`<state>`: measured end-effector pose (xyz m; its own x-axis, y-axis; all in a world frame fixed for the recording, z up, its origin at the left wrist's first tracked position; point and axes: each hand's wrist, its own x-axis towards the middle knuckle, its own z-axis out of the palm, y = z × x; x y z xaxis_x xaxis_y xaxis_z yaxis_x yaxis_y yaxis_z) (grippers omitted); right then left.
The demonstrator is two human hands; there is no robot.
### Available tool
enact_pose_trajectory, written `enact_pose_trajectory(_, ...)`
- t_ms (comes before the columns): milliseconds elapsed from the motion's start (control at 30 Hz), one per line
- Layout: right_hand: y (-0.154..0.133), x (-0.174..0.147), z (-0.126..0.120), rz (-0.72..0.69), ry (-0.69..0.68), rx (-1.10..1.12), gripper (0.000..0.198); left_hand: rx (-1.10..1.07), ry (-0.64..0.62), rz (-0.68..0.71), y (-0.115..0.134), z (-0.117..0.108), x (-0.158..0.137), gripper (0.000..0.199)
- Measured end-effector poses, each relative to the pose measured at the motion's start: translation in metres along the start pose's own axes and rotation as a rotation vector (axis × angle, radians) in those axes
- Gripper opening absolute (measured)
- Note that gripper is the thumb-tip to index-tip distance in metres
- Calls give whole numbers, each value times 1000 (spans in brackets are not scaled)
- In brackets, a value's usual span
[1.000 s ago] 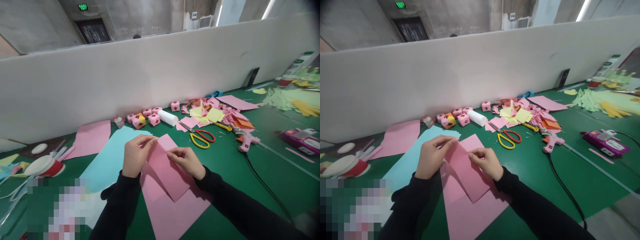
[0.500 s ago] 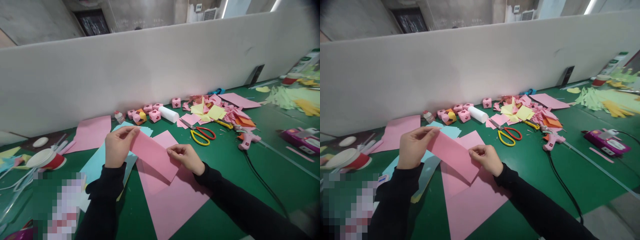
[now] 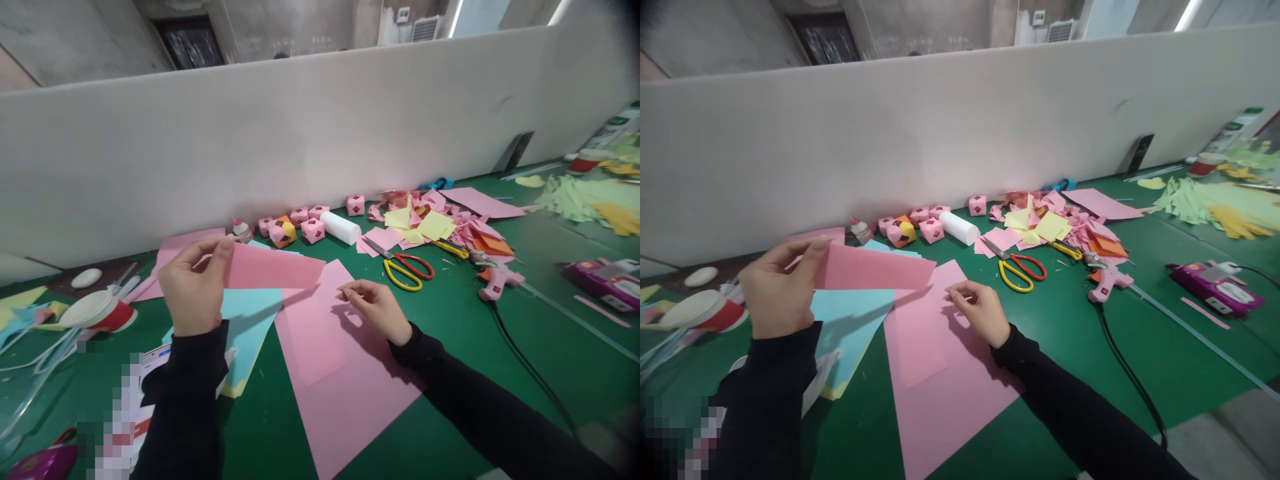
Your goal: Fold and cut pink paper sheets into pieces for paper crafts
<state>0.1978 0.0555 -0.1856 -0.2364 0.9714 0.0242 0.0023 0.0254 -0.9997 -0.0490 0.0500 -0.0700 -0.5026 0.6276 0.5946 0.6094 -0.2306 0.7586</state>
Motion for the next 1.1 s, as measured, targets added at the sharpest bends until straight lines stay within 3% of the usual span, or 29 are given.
enact_pose_trajectory(133, 0, -1, 2, -195, 159, -136, 43, -68, -200, 31, 12, 8, -11, 17)
enact_pose_trajectory(333, -4, -5, 0, -491, 194, -495, 64, -176, -520, 112, 41, 13, -31, 8)
enact_pose_trajectory(400, -4, -5, -2, -559, 192, -579, 53, -223, -610, 139, 46, 10, -32, 5)
enact_pose_trajectory(467, -2, -4, -4, -588, 171, -614, 30, -235, -671, 160, 48, 8, -32, 4)
enact_pose_trajectory(533, 0, -2, -6, -590, 149, -626, 22, -190, -687, 190, 47, 6, -29, 5)
enact_pose_trajectory(633, 2, -1, -6, -578, 137, -681, 26, -24, -632, 300, 42, 5, -26, 10)
enact_pose_trajectory(833, 4, 0, -6, -636, 147, -970, 25, 470, -571, 711, 34, 13, -31, 42)
enact_pose_trajectory(967, 5, 3, -10, -688, 194, -1130, 25, 624, -626, 897, 34, 22, -41, 30)
enact_pose_trajectory(1100, 3, 7, -13, -752, 198, -1175, 27, 612, -664, 947, 16, 26, -60, 23)
